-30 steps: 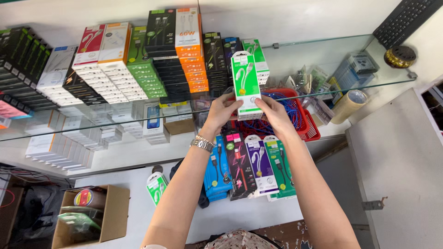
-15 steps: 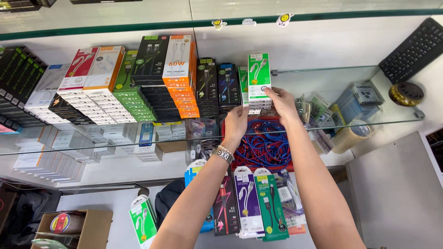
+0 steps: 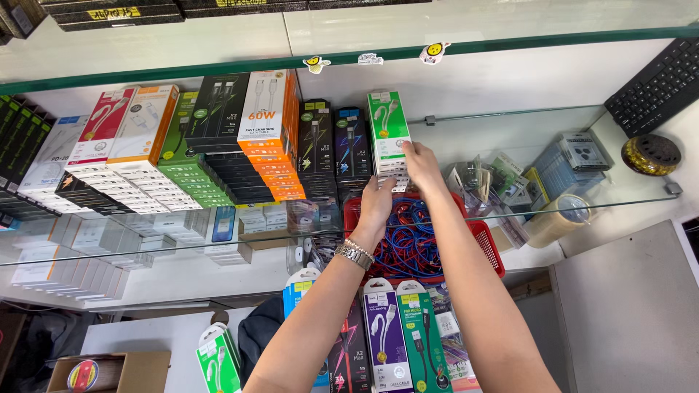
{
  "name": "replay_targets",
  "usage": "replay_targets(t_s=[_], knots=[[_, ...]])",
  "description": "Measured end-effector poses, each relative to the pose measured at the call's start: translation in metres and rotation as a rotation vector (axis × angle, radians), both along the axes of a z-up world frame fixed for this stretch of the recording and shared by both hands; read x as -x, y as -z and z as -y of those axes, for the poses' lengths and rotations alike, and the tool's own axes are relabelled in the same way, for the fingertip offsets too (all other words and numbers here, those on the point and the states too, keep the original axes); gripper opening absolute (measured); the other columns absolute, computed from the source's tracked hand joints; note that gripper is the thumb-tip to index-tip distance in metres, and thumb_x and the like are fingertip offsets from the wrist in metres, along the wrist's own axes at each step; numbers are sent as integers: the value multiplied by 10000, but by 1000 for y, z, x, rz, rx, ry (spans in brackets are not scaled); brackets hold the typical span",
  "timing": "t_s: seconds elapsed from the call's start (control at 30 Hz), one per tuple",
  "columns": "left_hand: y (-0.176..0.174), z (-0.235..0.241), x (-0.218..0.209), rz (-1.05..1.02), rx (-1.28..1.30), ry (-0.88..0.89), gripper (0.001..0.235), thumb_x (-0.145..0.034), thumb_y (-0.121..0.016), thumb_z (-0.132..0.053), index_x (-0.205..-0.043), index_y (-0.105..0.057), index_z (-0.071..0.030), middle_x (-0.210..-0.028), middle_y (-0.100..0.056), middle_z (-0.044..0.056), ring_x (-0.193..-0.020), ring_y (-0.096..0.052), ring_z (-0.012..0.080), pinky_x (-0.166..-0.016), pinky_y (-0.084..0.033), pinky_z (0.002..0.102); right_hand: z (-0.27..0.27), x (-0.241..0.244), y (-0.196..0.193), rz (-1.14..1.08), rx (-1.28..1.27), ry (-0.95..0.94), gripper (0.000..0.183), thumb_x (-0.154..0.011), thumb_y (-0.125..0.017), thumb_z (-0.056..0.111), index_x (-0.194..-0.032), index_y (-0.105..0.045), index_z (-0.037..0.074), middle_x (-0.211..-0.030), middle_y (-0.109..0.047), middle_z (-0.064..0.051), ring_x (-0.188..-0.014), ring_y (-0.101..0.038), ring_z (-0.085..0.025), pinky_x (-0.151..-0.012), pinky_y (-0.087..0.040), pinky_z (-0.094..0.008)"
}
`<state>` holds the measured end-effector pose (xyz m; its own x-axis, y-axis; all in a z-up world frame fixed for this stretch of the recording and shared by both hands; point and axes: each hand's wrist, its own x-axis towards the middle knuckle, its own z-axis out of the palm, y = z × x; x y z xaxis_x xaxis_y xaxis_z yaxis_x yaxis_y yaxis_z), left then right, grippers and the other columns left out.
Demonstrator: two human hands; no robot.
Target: The person wipes the surfaces of various boxed electronic accessories, including charging cables and earphones, using a dark cloth. They handle the items one at a time, wiping each box before placing it back on the glass shelf.
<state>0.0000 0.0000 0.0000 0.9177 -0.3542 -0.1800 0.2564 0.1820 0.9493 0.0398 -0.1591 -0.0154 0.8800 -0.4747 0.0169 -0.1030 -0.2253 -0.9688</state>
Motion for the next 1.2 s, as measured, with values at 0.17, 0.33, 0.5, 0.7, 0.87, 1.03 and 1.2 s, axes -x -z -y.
replay_targets(t_s=[0.17,0.33,0.5,0.7,0.87,1.03,1.2], knots=[[-3,9,-6,-76,102,1,477,-967,-542,-174,-1384,-484,51,-1322,-625,170,-1239,-562,223,-1068,-408,370,-3,-12,22,56,-222,19,496,-1055,-459,351,-1248,-629,-73,-1132,-735,-180,-1011,-690,-227,-865,-527,-359],[1,12,-14,-100,91,7,451,-966,-553,-156,-1349,-497,75,-1294,-630,186,-1223,-568,230,-1069,-411,366,-9,-8,14,-7,-208,65,532,-1048,-453,382,-1249,-633,-78,-1125,-730,-183,-1000,-681,-235,-855,-522,-364],[15,1,-18,-113,128,58,414,-973,-531,-128,-1336,-534,72,-1226,-671,139,-1095,-625,190,-928,-434,320,-21,13,-21,58,-195,82,561,-1056,-469,428,-1269,-621,-68,-1174,-717,-183,-1068,-672,-227,-918,-506,-353],[33,-44,3,56,-62,0,343,-1021,-543,-143,-1297,-678,10,-1005,-733,114,-835,-583,144,-717,-478,279,-69,69,-30,487,95,321,456,-1086,-559,315,-1375,-538,-38,-1330,-581,-151,-1251,-556,-224,-1047,-420,-346],[28,-91,30,113,48,-75,281,-1020,-509,-122,-1209,-675,5,-1095,-750,90,-934,-718,139,-820,-586,272,-140,110,-5,521,-120,318,258,-1089,-592,208,-1239,-605,-2,-1086,-609,-61,-1015,-555,-149,-937,-473,-304],[32,-149,58,125,35,-172,269,-1020,-507,-107,-1175,-687,17,-1068,-757,109,-908,-707,141,-780,-576,283,-215,135,17,390,-277,165,206,-1041,-614,139,-1212,-614,25,-1044,-649,-41,-915,-579,-98,-806,-486,-259],[45,-231,71,95,93,-260,246,-1015,-518,-79,-1159,-688,28,-1039,-745,110,-866,-694,141,-730,-558,279,-297,144,26,375,-388,6,199,-1024,-624,109,-1206,-607,30,-1054,-674,-39,-955,-628,-91,-840,-527,-239]])
